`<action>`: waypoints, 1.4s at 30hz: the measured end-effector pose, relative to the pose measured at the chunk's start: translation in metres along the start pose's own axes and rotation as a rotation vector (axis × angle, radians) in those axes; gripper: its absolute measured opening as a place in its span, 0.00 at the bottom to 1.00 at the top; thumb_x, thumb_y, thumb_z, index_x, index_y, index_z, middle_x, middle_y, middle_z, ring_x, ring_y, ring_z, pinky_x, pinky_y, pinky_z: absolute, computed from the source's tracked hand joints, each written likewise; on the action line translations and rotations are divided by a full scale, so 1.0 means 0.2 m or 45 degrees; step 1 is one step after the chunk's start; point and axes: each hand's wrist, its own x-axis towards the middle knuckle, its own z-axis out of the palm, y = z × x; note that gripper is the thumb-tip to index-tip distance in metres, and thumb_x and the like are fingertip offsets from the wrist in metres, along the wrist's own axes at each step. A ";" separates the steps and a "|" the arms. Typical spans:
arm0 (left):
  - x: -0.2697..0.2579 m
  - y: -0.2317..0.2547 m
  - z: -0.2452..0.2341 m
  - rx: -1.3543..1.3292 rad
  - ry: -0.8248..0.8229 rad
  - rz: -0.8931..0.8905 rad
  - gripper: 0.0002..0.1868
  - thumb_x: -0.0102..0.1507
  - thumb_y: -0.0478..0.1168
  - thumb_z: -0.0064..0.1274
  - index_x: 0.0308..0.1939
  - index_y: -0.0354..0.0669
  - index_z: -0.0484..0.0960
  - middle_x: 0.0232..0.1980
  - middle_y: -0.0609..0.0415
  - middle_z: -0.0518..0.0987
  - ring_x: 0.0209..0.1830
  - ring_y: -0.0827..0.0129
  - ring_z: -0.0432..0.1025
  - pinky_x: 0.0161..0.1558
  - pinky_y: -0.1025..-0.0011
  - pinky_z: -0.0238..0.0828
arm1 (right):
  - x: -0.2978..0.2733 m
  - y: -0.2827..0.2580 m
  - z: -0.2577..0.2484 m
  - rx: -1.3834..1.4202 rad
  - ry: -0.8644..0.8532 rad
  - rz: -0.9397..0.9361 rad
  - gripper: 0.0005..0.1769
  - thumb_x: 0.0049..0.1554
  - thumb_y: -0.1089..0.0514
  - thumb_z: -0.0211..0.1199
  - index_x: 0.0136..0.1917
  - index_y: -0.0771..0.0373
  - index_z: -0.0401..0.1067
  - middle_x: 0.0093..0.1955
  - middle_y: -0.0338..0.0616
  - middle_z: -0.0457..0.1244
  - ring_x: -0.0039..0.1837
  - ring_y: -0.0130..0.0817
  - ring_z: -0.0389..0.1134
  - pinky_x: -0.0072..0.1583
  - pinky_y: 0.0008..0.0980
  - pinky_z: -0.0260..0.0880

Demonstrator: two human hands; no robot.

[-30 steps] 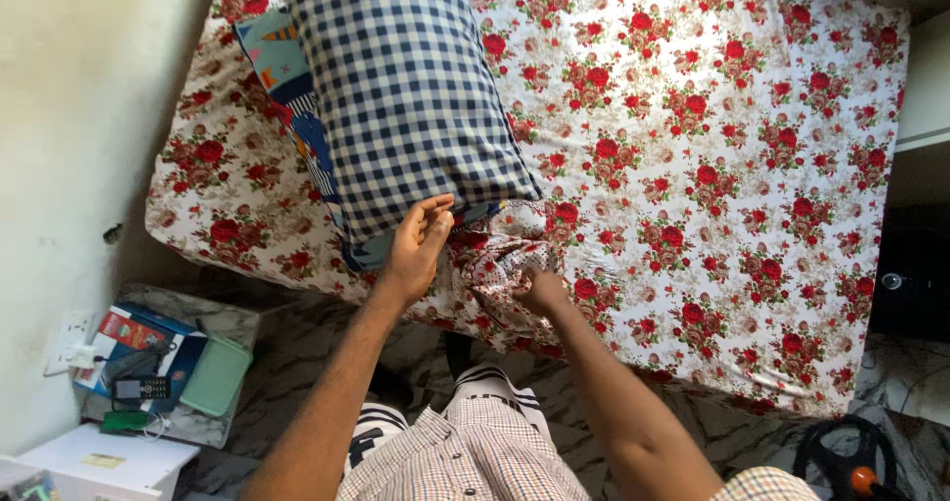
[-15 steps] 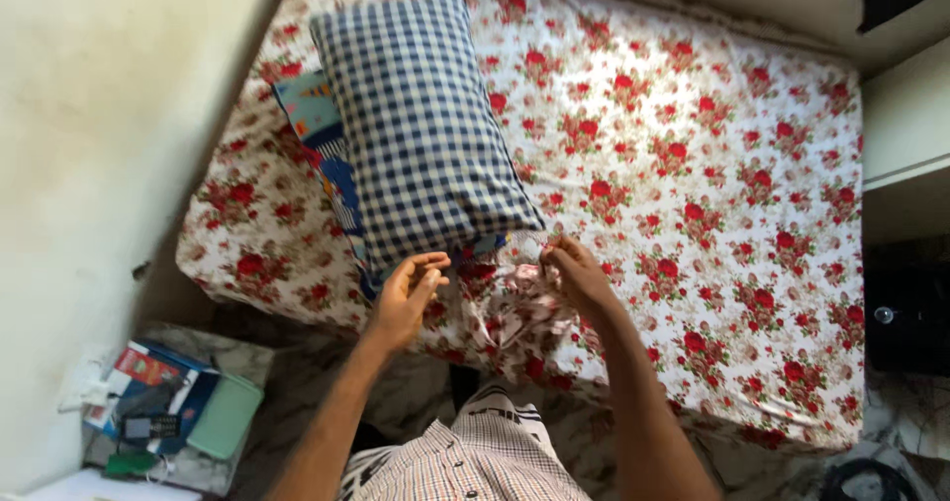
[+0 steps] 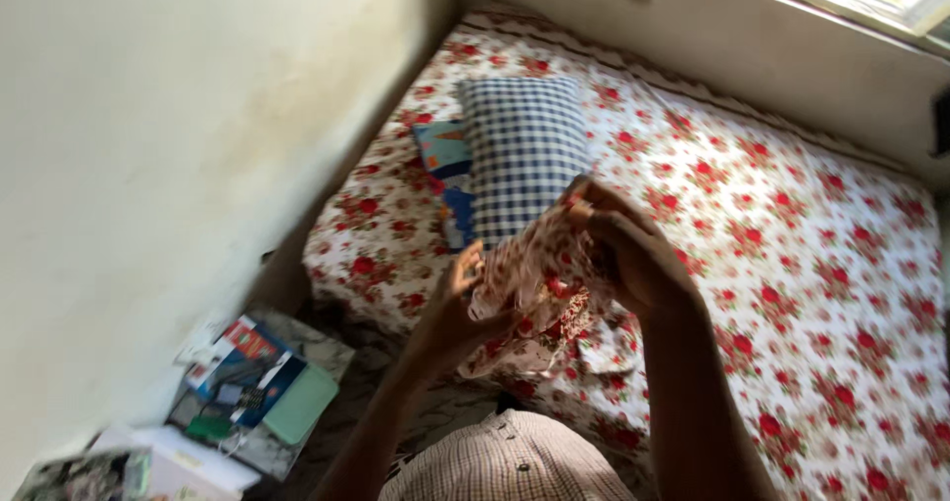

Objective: The person spreads a floral patterned sheet over a mattress, tucks the edges under the mattress, and then places two pillows at the head of the bed, one of which they cover with a floral pillowcase.

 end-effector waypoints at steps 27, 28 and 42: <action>-0.23 -0.57 -0.39 -0.316 0.727 0.233 0.11 0.73 0.39 0.37 0.49 0.38 0.74 0.39 0.52 0.77 0.29 0.77 0.69 0.28 0.73 0.73 | 0.27 0.53 0.58 -1.418 -0.616 -0.260 0.37 0.54 0.52 0.67 0.71 0.72 0.62 0.68 0.65 0.63 0.65 0.50 0.67 0.65 0.45 0.67; -0.24 -0.55 -0.38 -0.352 0.657 0.192 0.11 0.72 0.38 0.37 0.49 0.38 0.74 0.40 0.51 0.78 0.27 0.76 0.68 0.27 0.72 0.71 | 0.26 0.57 0.61 -1.416 -0.626 -0.259 0.37 0.54 0.52 0.67 0.71 0.72 0.62 0.68 0.65 0.63 0.65 0.50 0.67 0.65 0.45 0.67; -0.48 -0.30 -0.46 -0.268 0.539 -0.164 0.22 0.60 0.41 0.60 0.56 0.44 0.71 0.45 0.54 0.81 0.27 0.69 0.78 0.29 0.69 0.80 | 0.34 0.74 0.57 -1.229 -0.414 0.108 0.11 0.55 0.61 0.68 0.49 0.65 0.70 0.48 0.45 0.72 0.49 0.29 0.75 0.47 0.31 0.78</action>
